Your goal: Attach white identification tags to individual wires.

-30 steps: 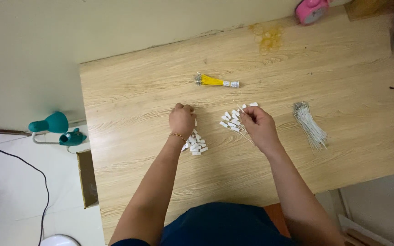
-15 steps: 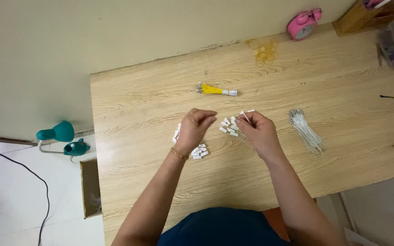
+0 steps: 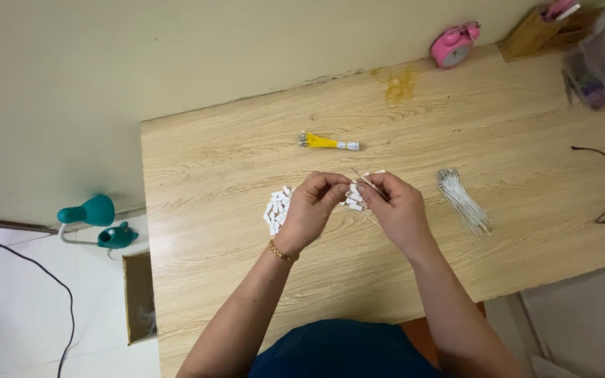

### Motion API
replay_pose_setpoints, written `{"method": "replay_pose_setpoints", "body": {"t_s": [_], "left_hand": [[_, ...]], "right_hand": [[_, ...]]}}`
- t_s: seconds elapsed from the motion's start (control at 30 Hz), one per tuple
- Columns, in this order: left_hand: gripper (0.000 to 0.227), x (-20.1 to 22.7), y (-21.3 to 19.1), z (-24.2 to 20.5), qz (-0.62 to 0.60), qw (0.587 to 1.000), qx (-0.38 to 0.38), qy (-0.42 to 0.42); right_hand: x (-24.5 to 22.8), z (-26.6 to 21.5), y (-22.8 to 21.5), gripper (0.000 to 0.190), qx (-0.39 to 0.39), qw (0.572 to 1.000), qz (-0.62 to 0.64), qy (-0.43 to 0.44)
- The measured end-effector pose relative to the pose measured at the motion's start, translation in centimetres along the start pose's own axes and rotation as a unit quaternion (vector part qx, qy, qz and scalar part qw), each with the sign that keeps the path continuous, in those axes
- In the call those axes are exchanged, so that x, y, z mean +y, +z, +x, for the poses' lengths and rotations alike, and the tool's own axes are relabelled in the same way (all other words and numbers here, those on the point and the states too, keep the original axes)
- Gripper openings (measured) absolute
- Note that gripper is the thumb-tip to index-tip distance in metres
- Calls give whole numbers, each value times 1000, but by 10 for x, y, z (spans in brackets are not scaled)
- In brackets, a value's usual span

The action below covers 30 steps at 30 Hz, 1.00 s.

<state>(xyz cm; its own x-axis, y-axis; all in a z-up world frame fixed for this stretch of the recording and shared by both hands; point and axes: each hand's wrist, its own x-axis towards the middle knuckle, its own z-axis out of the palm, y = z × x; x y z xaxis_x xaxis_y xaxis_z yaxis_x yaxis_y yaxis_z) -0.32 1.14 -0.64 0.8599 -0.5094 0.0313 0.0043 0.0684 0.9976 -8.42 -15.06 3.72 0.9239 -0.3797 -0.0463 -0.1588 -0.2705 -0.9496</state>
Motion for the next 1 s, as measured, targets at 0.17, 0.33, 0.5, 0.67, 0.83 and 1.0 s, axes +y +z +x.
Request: {"method": "replay_pose_setpoints", "body": {"t_s": [0.17,0.33,0.5,0.67,0.83,1.0], "left_hand": [[23,-6,-9,1,-180,980,0,-82],[23,-18,-12,3,-268,960,-26,-74],[24,-17,-13,4,-259,962,-42,-74],[22,-2,-12,2,-272,955,-53,-101],[21,3,-12,2,-262,958,-55,-106],[22,-6,-14,4,-251,961,-39,-106]], "right_hand": [[-17,-5,-3,19,-8,1000,-18,-1],[-23,-5,-5,18,-1,996,-84,-43],[-34,-7,-2,17,17,989,-119,-91],[-37,-7,-2,15,21,978,-172,-119],[-34,-5,-1,14,9,975,-189,-112],[-18,-2,4,14,-26,986,-131,-95]]}}
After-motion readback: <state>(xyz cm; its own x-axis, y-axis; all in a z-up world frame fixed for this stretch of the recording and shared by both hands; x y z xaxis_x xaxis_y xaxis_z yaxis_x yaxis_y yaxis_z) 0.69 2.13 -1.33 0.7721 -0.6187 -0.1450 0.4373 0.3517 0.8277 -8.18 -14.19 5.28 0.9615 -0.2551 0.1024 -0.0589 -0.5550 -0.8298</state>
